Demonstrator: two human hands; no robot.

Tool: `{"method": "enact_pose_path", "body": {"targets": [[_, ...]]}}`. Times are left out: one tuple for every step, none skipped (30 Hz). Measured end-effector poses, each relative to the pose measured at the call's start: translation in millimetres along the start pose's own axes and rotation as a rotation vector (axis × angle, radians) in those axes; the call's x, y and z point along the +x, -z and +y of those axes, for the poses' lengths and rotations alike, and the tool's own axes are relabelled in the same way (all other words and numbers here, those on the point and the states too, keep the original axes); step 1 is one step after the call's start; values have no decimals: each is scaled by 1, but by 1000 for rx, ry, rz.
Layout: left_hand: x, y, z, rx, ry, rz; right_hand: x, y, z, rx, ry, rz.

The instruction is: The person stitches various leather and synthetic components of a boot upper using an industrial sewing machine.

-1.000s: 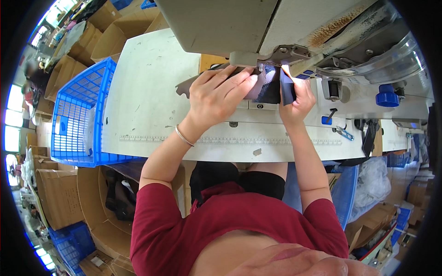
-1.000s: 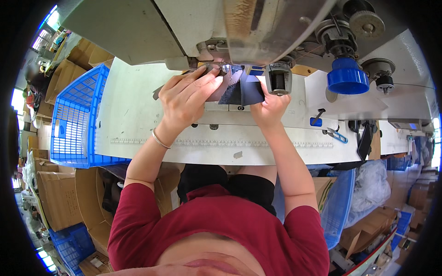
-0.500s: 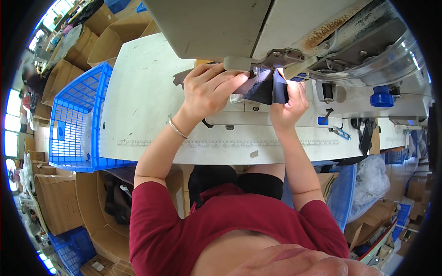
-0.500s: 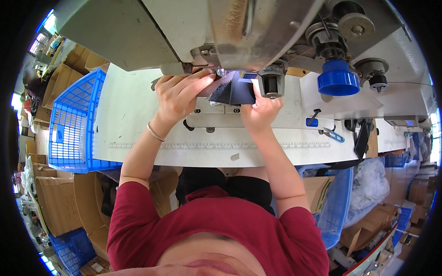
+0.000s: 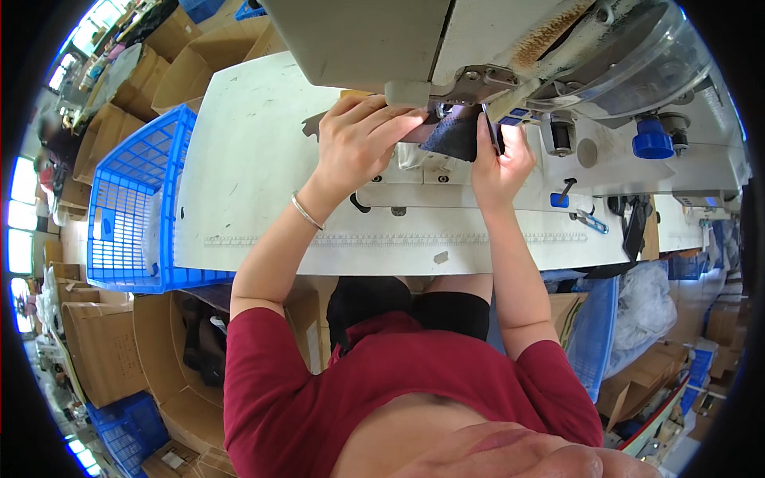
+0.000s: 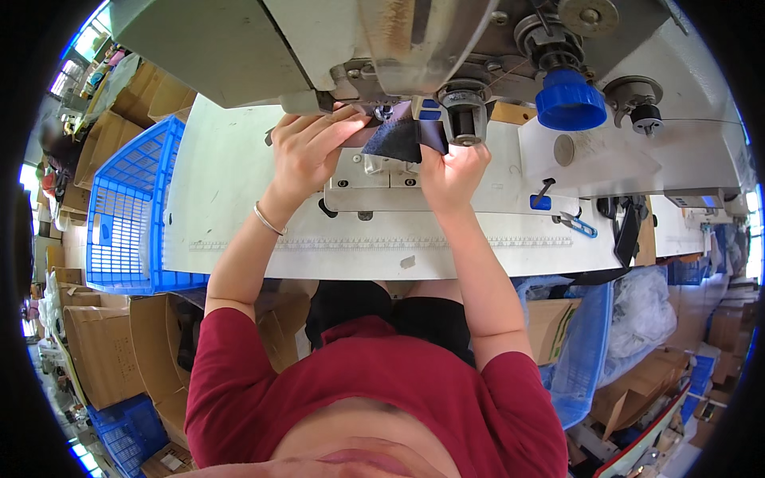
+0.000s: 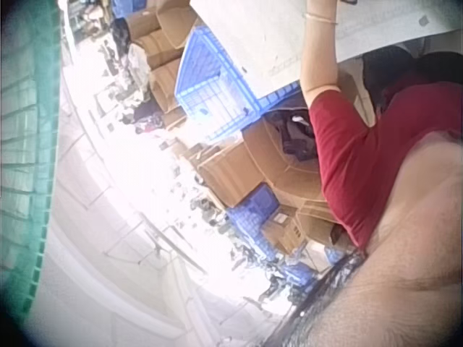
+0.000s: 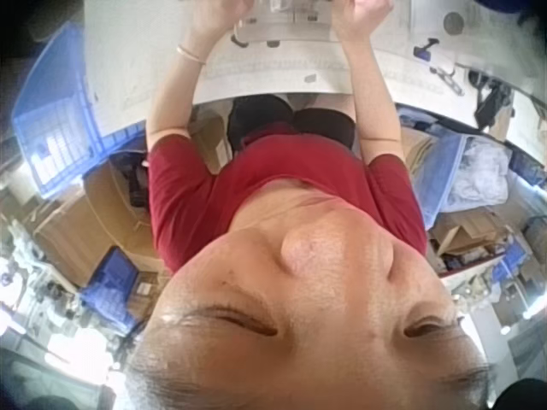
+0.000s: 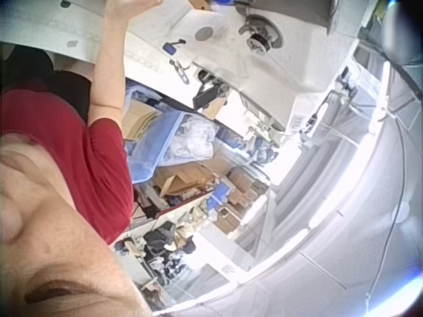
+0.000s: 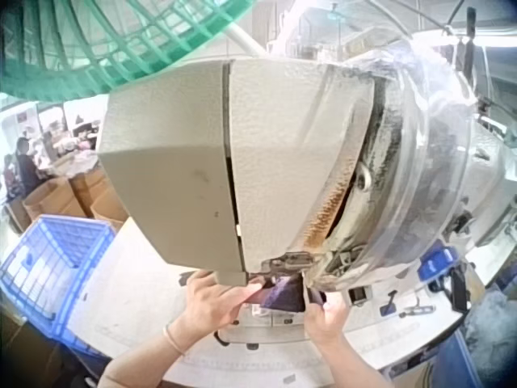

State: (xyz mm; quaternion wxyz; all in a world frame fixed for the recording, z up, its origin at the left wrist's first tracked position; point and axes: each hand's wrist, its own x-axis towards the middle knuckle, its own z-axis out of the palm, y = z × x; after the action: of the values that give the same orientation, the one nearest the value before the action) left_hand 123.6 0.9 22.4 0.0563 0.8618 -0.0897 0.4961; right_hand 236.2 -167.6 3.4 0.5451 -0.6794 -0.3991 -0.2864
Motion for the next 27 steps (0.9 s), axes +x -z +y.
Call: {"method": "enact_pose_path", "body": {"targets": [[0,0,-1,-6,-7,-16,0,1,1,-16,9,-15],[1,1,-2,-10,-13,-30,1,2,2,-31,21,-30],[-1,7,0,-4,-16,-20,-5,1,3,-29,32,-29],[-1,14,5,-34,6,-108,-12,1,9,-109,43,-4],[0,20,6,-63,29,-193,-12,1,9,-188,56,22],[1,24,2,-53,24,-175,-9,0,7,-185,76,27],[1,33,0,-278,247,-261,-6,-2,-2,-7,4,29],[3,38,-2,-508,470,-342,-4,-3,-7,171,-69,27],[12,39,-7,-440,638,-469,-9,-6,0,328,-254,19],[30,42,-7,-435,645,-460,-8,-6,4,333,-248,9],[52,47,-8,-563,778,-756,-5,-4,10,371,-315,-32],[66,47,-17,-694,899,-1058,-1,-3,20,404,-382,-71],[40,21,-43,-733,1046,-1086,0,-11,47,362,-152,-104],[30,7,-43,-736,1044,-1083,-2,-12,82,161,-65,-211],[25,-4,-39,-930,1040,-905,3,-12,108,-41,23,-315],[22,-9,-36,-1111,1033,-718,20,-15,117,-36,21,-319],[21,-10,-39,-1188,1154,-668,37,-19,119,-297,-146,-570],[15,-9,-44,-1180,1172,-659,44,-21,118,-555,-306,-823],[6,-12,-49,-1195,1280,-562,41,-18,123,-548,-298,-838],[12,-5,-45,-1210,1375,-460,41,-12,132,-469,-361,-758],[13,7,-38,-1192,1423,-345,39,-8,140,-389,-420,-680],[4,15,-34,-1180,1434,-317,37,-12,141,-298,-471,-608],[-18,27,-36,-1164,1420,-132,35,-9,66,-77,-623,-588],[-25,32,-32,-1168,1359,24,24,8,86,-87,-822,-579],[-41,40,-28,-1095,1316,72,-6,7,57,235,-572,-161],[-47,54,-16,-1025,1304,114,-33,16,41,280,-529,-99],[-52,67,-3,-991,1302,150,-58,24,25,380,-611,-210]]}}
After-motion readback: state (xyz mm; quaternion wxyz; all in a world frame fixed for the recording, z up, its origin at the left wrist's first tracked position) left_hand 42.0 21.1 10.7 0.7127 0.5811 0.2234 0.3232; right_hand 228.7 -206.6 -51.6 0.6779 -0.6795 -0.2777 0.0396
